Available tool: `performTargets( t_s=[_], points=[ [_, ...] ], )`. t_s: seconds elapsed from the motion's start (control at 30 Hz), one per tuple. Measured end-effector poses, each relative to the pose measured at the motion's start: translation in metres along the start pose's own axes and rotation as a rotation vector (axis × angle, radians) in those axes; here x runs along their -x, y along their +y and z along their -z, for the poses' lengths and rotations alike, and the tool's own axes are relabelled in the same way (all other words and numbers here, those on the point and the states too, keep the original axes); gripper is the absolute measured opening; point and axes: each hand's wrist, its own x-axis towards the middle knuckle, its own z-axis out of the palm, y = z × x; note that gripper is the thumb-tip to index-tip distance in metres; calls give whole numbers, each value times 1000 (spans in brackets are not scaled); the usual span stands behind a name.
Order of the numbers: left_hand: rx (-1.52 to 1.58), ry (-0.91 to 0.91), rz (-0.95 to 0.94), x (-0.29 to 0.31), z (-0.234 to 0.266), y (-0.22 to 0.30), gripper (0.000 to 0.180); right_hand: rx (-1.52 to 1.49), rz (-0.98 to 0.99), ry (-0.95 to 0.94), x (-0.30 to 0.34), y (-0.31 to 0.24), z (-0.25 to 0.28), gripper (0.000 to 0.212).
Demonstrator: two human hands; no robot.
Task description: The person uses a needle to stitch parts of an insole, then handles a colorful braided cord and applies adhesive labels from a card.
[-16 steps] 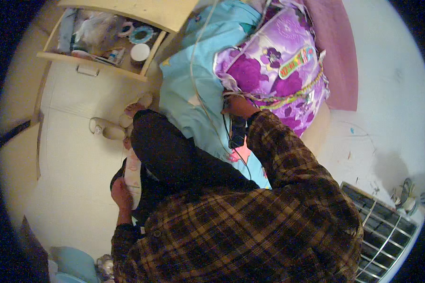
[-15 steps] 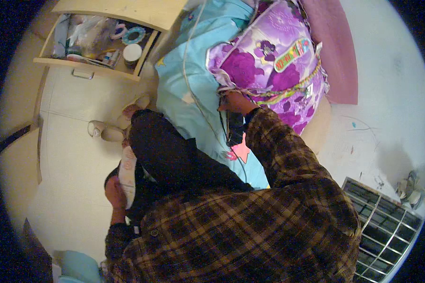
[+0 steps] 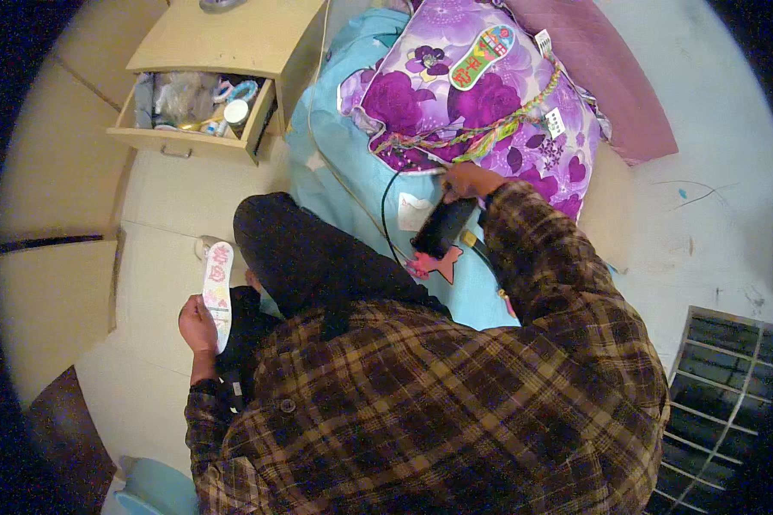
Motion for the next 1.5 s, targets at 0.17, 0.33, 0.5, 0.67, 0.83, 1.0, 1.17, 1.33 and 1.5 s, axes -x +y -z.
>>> performTargets(
  t_s=[0.17,0.33,0.5,0.67,0.83,1.0,1.17,1.33,1.5],
  points=[
    [-95,-6,14,10,10,9,22,-243,-19,-85,61,24,-30,29],
    [-172,44,-36,15,16,24,20,-1237,-358,173,114,12,-107,19],
    [-178,47,-65,19,15,31,18,-1505,-305,235,104,-13,-160,22],
    [-132,181,-183,25,15,43,19,-1359,-301,189,91,-62,-175,24],
    [-70,202,-178,28,18,57,22,-1439,-151,296,54,-56,-190,21],
    [-79,217,-147,35,29,75,22,-1671,-19,506,9,-94,-137,21],
    [-83,144,-107,34,34,86,22,-1323,-127,687,-65,-72,-109,23],
    [-32,212,-144,31,25,61,25,-830,-227,1210,-54,-76,-102,43],
    [76,142,-150,33,25,77,26,-1319,-402,1257,61,-36,-126,56]
  ],
)
